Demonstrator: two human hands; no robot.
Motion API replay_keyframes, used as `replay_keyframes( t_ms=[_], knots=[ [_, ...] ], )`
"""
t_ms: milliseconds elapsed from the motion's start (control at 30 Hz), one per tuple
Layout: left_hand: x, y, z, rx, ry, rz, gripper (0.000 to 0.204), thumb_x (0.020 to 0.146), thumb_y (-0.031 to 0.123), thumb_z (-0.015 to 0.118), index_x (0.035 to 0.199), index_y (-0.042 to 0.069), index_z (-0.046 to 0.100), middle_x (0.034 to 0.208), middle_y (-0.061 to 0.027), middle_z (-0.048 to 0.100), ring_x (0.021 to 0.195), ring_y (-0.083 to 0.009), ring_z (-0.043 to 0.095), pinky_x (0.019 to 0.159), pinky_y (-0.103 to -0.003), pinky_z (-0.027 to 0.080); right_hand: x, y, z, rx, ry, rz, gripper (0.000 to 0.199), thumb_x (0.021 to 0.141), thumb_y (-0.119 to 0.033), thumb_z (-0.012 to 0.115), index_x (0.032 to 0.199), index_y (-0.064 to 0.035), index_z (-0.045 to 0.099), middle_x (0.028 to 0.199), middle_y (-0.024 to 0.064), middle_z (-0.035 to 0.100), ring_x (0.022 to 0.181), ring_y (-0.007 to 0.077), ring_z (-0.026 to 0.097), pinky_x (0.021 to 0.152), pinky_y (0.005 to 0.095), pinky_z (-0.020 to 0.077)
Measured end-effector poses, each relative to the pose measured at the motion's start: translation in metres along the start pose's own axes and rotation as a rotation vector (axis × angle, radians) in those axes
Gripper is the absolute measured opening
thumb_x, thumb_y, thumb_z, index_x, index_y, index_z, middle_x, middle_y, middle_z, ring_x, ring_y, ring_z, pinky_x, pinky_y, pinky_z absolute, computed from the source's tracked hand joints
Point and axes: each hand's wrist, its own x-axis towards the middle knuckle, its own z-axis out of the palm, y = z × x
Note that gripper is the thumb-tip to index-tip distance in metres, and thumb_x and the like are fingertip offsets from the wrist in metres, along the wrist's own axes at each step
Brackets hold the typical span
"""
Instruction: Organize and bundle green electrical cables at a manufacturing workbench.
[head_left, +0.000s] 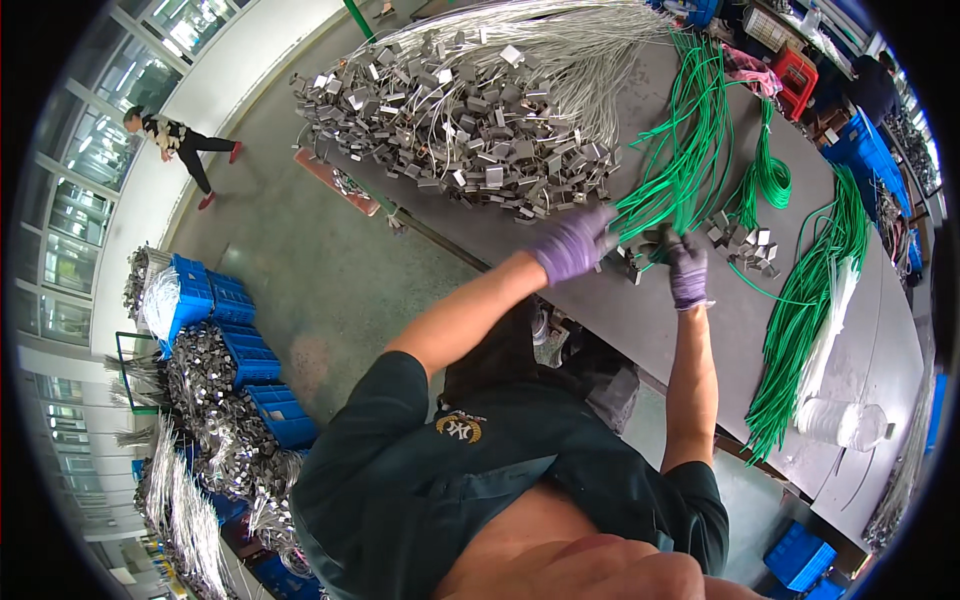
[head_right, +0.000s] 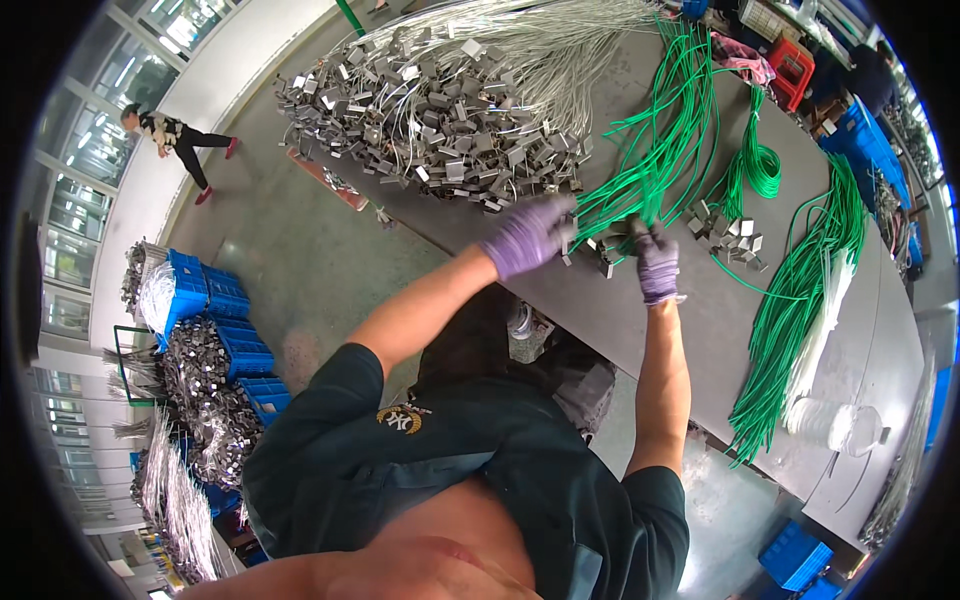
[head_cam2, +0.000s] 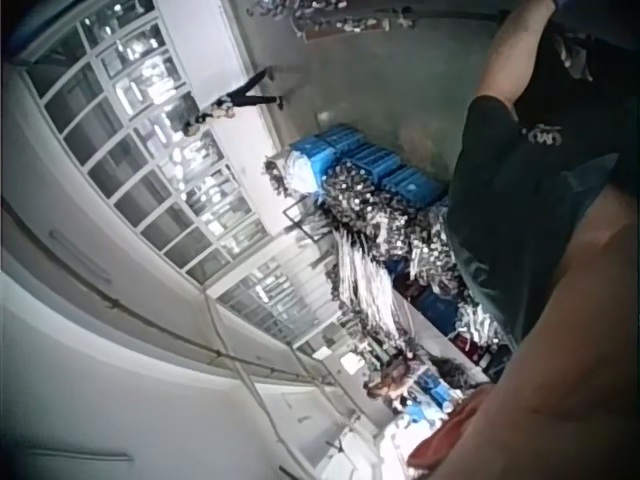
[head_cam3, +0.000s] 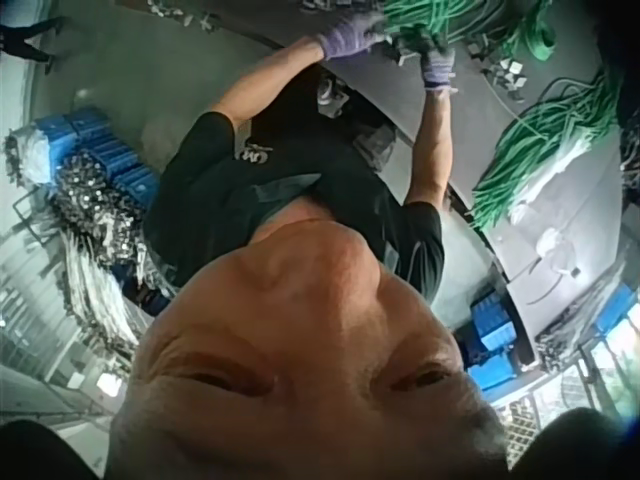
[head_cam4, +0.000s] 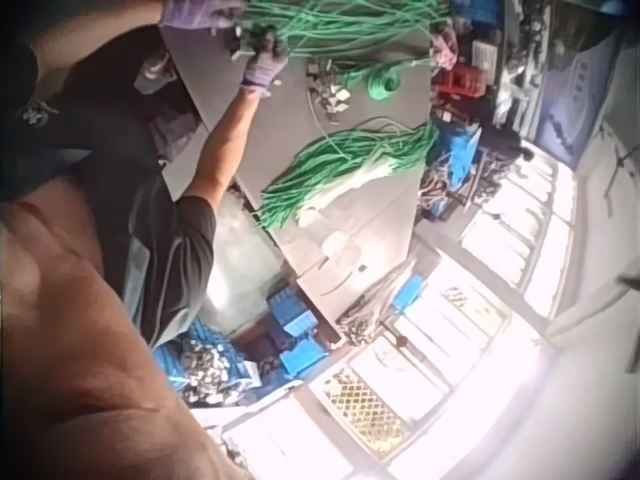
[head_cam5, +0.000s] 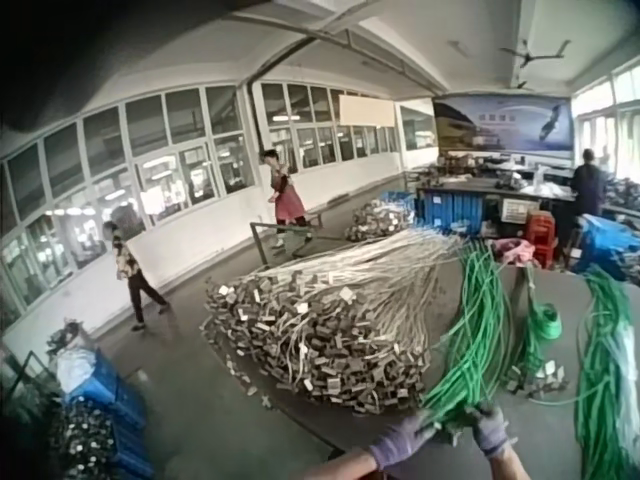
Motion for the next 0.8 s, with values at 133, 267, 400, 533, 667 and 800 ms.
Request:
replay_keyframes(
  t_ms=[133, 267, 400, 533, 667, 800],
  knots=[
    [0.042, -0.016, -0.083, 0.586, 0.201, -0.021, 0.042, 0.081, 0.024, 0.057, 0.122, 0.016, 0.049, 0.125, -0.0137, 0.046, 0.118, -0.0329, 0.04, 0.095, -0.045, 0.037, 0.0, -0.002, -0.027, -0.071, 0.165, 0.084, 0.033, 0.09, -0.03, 0.051, 0.101, 0.0004, 0.054, 0.073, 0.0151, 0.065, 0.048, 0.0183, 0.06, 0.039, 0.0239, 0.0409],
    [0.083, -0.085, -0.1, 0.785, 0.109, -0.333, 0.055, 0.083, 0.038, 0.056, 0.132, 0.018, 0.041, 0.136, -0.0156, 0.037, 0.128, -0.0334, 0.031, 0.104, -0.046, 0.029, -0.003, 0.03, -0.038, -0.229, 0.138, 0.217, 0.037, 0.091, -0.035, 0.049, 0.102, 0.0001, 0.054, 0.057, 0.0111, 0.06, 0.032, 0.0142, 0.046, 0.03, 0.0252, 0.031],
    [0.104, -0.048, -0.11, 0.386, -0.036, -0.558, 0.059, 0.083, 0.044, 0.053, 0.13, 0.01, 0.041, 0.127, -0.0185, 0.047, 0.118, -0.0334, 0.046, 0.098, -0.043, 0.037, -0.004, 0.074, -0.054, -0.243, 0.183, 0.248, 0.036, 0.09, -0.035, 0.049, 0.101, -0.0012, 0.056, 0.056, 0.0094, 0.059, 0.032, 0.0131, 0.044, 0.029, 0.025, 0.0297],
    [0.124, -0.079, -0.11, -0.175, 0.093, -0.814, 0.034, 0.085, 0.029, 0.055, 0.109, 0.005, 0.053, 0.091, -0.013, 0.06, 0.077, -0.0236, 0.058, 0.074, -0.038, 0.048, -0.004, 0.076, -0.042, -0.247, 0.171, 0.264, 0.034, 0.089, -0.034, 0.05, 0.1, -0.0026, 0.058, 0.059, 0.0071, 0.059, 0.037, 0.0147, 0.052, 0.031, 0.0252, 0.0368],
    [0.114, -0.065, -0.13, 0.123, 0.002, -0.353, 0.024, 0.075, 0.005, 0.067, 0.097, 0.008, 0.058, 0.085, -0.0067, 0.06, 0.077, -0.0176, 0.057, 0.073, -0.032, 0.049, -0.011, 0.069, -0.043, -0.15, 0.195, 0.296, 0.03, 0.089, -0.031, 0.051, 0.099, -0.0027, 0.057, 0.064, 0.0088, 0.06, 0.04, 0.0162, 0.055, 0.033, 0.0249, 0.0413],
    [0.064, -0.042, -0.12, 0.222, 0.081, -0.316, 0.021, 0.073, 0.006, 0.068, 0.091, 0.011, 0.058, 0.105, -0.0076, 0.055, 0.092, -0.0198, 0.057, 0.084, -0.035, 0.047, -0.012, 0.064, -0.043, -0.117, 0.178, 0.302, 0.027, 0.089, -0.027, 0.052, 0.1, -0.0025, 0.056, 0.066, 0.0088, 0.061, 0.042, 0.0166, 0.056, 0.034, 0.0246, 0.0432]
  ],
)
